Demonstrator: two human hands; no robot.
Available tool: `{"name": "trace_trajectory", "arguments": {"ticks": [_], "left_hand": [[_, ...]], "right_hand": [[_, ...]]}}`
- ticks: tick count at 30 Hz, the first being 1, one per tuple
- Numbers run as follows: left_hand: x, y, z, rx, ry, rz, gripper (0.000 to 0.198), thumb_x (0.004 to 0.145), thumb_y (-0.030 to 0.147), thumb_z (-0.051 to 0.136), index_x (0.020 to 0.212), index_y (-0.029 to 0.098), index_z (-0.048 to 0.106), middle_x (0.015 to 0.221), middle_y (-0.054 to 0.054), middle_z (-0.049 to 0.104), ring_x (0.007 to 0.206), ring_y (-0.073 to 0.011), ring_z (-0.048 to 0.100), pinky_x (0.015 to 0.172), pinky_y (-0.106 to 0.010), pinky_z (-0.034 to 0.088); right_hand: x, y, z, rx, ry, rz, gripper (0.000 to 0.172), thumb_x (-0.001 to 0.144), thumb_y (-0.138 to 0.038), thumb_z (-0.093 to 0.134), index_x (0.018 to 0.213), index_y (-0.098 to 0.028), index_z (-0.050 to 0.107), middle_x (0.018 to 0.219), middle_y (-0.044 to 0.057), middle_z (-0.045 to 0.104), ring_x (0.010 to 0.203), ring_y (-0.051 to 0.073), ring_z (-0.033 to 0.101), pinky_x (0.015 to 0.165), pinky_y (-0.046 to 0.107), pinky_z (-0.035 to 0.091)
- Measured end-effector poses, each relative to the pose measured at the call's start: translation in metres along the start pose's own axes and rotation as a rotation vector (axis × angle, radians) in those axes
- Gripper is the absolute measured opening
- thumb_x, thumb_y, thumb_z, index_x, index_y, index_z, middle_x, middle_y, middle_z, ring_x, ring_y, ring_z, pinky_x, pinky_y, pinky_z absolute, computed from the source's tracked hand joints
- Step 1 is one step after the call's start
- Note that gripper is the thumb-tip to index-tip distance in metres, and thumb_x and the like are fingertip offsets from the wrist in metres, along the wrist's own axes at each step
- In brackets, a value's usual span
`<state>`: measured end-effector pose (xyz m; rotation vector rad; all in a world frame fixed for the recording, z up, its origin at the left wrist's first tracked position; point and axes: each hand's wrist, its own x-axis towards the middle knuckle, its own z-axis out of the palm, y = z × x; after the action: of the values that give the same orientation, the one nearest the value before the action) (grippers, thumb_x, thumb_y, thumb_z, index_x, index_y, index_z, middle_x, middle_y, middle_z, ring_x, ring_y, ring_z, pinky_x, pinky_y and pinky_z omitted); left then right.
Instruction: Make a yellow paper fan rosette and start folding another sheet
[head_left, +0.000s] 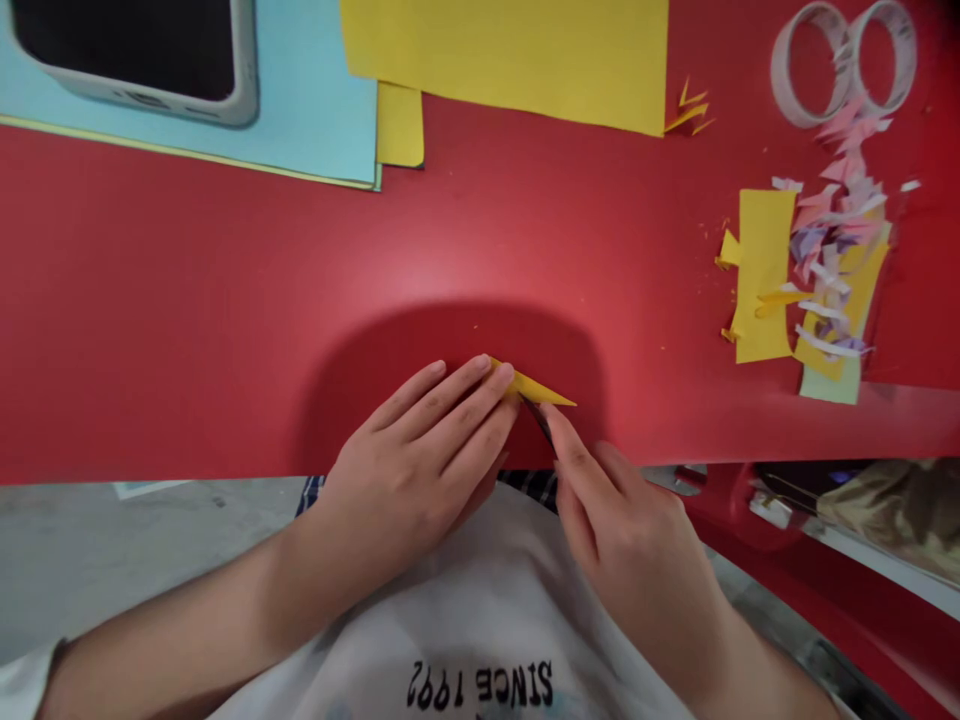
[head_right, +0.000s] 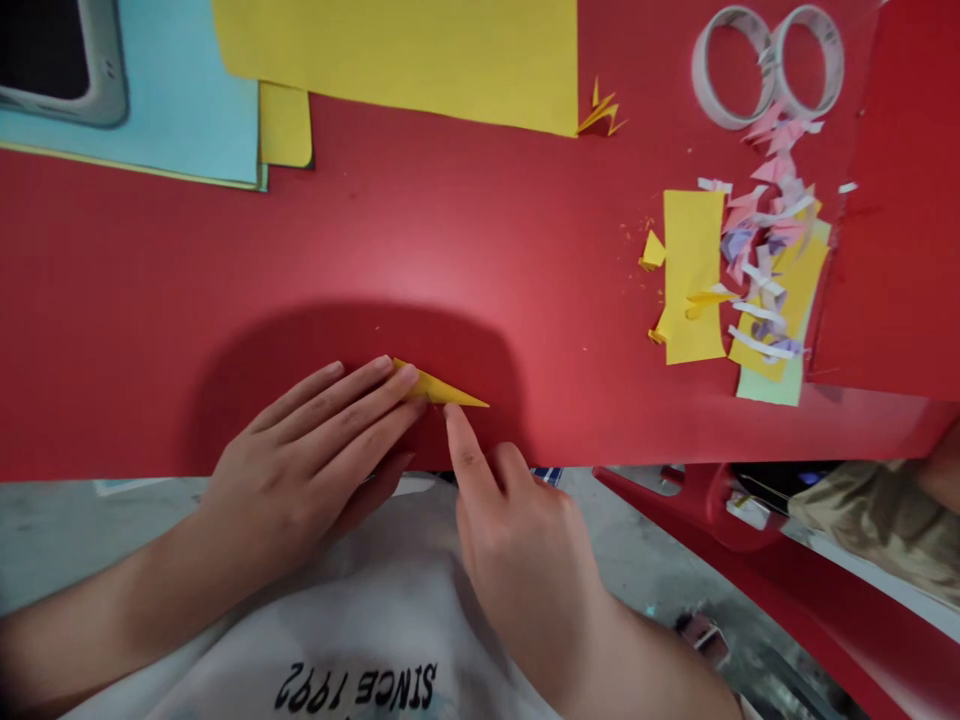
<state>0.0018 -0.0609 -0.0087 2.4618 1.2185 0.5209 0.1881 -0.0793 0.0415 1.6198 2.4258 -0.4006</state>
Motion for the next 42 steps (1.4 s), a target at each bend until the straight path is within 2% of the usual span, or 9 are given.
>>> {"name": "trace_trajectory", "arguments": {"ticks": [13,17,21,23,26,29,36,40,42], "left_hand": [[0.002,0.003,-0.002,0.031,-0.007,-0.024,0.039,0.084,0.019,0.047,0.123,0.015,0.047,0.132,-0.007,0.047,0.125,-0.0225,0.039,0.104,-0.042,0.035],[0.002,0.003,-0.001,0.051,0.001,0.001,0.04,0.084,0.019,0.048,0.123,0.014,0.047,0.132,-0.008,0.047,0.124,-0.023,0.04,0.104,-0.042,0.035],[0.001,0.004,-0.002,0.11,0.053,-0.015,0.04,0.083,0.022,0.05,0.122,0.016,0.049,0.127,-0.009,0.05,0.117,-0.0253,0.045,0.098,-0.042,0.04],[0.002,0.006,-0.002,0.147,0.063,-0.022,0.039,0.082,0.023,0.051,0.121,0.017,0.051,0.122,-0.008,0.055,0.112,-0.0251,0.049,0.094,-0.041,0.041],[0.001,0.007,-0.002,0.177,0.057,-0.004,0.038,0.083,0.024,0.051,0.12,0.017,0.051,0.119,-0.007,0.057,0.109,-0.0248,0.05,0.093,-0.041,0.041],[-0.001,0.008,-0.001,0.183,0.055,-0.005,0.041,0.083,0.025,0.052,0.123,0.02,0.048,0.121,-0.006,0.056,0.113,-0.0253,0.048,0.095,-0.042,0.039],[-0.001,0.008,-0.004,0.128,-0.037,-0.024,0.04,0.084,0.037,0.049,0.122,0.024,0.049,0.136,-0.006,0.043,0.126,-0.0273,0.035,0.102,-0.047,0.03],[0.001,-0.002,-0.008,0.054,-0.115,0.041,0.045,0.084,0.045,0.047,0.124,0.025,0.046,0.14,-0.005,0.037,0.131,-0.0276,0.027,0.107,-0.05,0.022],[0.001,-0.007,-0.009,0.034,-0.141,0.082,0.046,0.084,0.046,0.046,0.124,0.025,0.046,0.141,-0.004,0.035,0.132,-0.0269,0.025,0.108,-0.049,0.02]], "right_hand": [[-0.006,-0.004,0.001,-0.057,-0.007,0.002,0.048,0.086,-0.014,0.035,0.134,-0.013,0.035,0.072,0.005,0.059,0.046,0.011,0.052,0.04,0.022,0.042],[-0.011,-0.001,0.004,-0.011,-0.022,0.014,0.048,0.086,-0.015,0.034,0.134,-0.013,0.035,0.074,0.005,0.061,0.049,0.012,0.055,0.044,0.023,0.045],[-0.02,0.014,0.002,0.183,-0.046,-0.022,0.047,0.087,-0.015,0.036,0.134,-0.017,0.034,0.085,0.006,0.063,0.062,0.014,0.061,0.057,0.025,0.052],[-0.022,0.023,-0.002,0.309,-0.017,-0.018,0.045,0.087,-0.017,0.038,0.132,-0.021,0.036,0.096,0.006,0.063,0.073,0.014,0.062,0.064,0.025,0.053],[-0.014,0.032,-0.007,0.425,0.108,0.06,0.045,0.087,-0.018,0.039,0.131,-0.022,0.036,0.113,0.008,0.058,0.098,0.017,0.058,0.076,0.026,0.051],[-0.001,0.029,-0.005,0.523,0.122,0.044,0.043,0.088,-0.019,0.038,0.13,-0.023,0.037,0.122,0.006,0.053,0.108,0.016,0.054,0.081,0.026,0.05],[-0.004,0.018,0.003,0.622,0.056,0.017,0.044,0.088,-0.019,0.039,0.131,-0.028,0.035,0.109,0.001,0.062,0.089,0.012,0.062,0.067,0.02,0.051],[-0.005,0.03,-0.003,0.488,0.084,0.018,0.044,0.088,-0.02,0.04,0.132,-0.026,0.036,0.103,0.003,0.064,0.085,0.013,0.062,0.071,0.023,0.05],[-0.003,0.037,-0.006,0.369,0.027,-0.015,0.044,0.088,-0.022,0.04,0.132,-0.025,0.037,0.097,0.004,0.065,0.079,0.013,0.062,0.069,0.025,0.05]]}}
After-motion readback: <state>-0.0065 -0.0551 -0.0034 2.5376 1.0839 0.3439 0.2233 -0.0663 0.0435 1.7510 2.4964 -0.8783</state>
